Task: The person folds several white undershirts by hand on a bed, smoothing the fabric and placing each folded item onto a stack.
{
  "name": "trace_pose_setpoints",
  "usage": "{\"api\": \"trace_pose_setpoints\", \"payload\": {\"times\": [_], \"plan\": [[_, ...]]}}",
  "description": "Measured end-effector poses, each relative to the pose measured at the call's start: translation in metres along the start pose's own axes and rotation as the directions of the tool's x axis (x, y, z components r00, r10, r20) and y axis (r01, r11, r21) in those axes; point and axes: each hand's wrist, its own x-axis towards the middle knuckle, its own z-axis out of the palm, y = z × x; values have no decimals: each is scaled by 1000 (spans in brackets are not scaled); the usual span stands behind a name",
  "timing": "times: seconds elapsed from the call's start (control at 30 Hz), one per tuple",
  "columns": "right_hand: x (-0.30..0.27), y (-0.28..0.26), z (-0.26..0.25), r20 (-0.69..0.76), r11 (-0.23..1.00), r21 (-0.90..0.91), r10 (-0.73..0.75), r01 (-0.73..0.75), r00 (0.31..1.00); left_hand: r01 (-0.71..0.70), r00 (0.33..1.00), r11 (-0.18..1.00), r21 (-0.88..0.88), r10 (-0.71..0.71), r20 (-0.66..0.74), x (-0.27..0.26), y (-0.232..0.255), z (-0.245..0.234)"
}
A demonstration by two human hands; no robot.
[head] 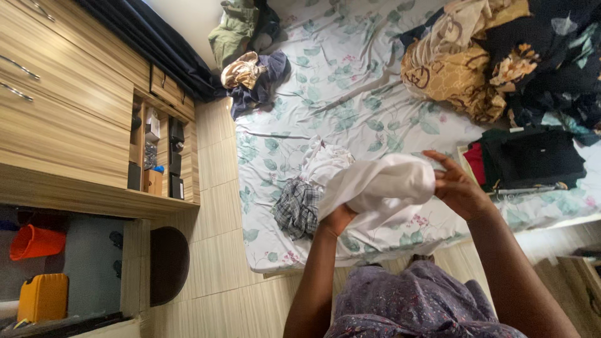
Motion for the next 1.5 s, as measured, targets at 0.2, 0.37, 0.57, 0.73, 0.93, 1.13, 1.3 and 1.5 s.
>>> {"api": "trace_pose_setpoints", "payload": {"times": [0.2,0.37,0.57,0.73,0.93,1.13,1.3,1.5], "plan": [[-3,-12,1,-51,975,109,-191,196,980,-71,997,997,-6,70,-35,1,10,-2],[-1,-20,11,28,984,-128,-124,127,992,-4,1000,671,741,-1,7,-11,41,29],[-1,-31,19,29,977,-109,-183,185,983,-122,992,768,628,67,110,-20,67,96],[-6,-31,13,7,957,-251,-145,142,989,-112,990,792,601,35,138,-22,80,112],[-6,-38,12,-76,955,-276,-133,107,988,-17,1000,772,635,29,-8,-30,77,97],[-13,-44,-1,-149,965,-203,-195,163,969,-87,969,714,695,222,-107,-29,68,66],[-18,-55,18,-49,976,-83,-205,200,978,-122,913,639,759,372,-167,-26,70,67],[-23,-67,23,-172,926,-370,-148,76,974,-222,936,780,585,338,-95,-38,86,109]]}}
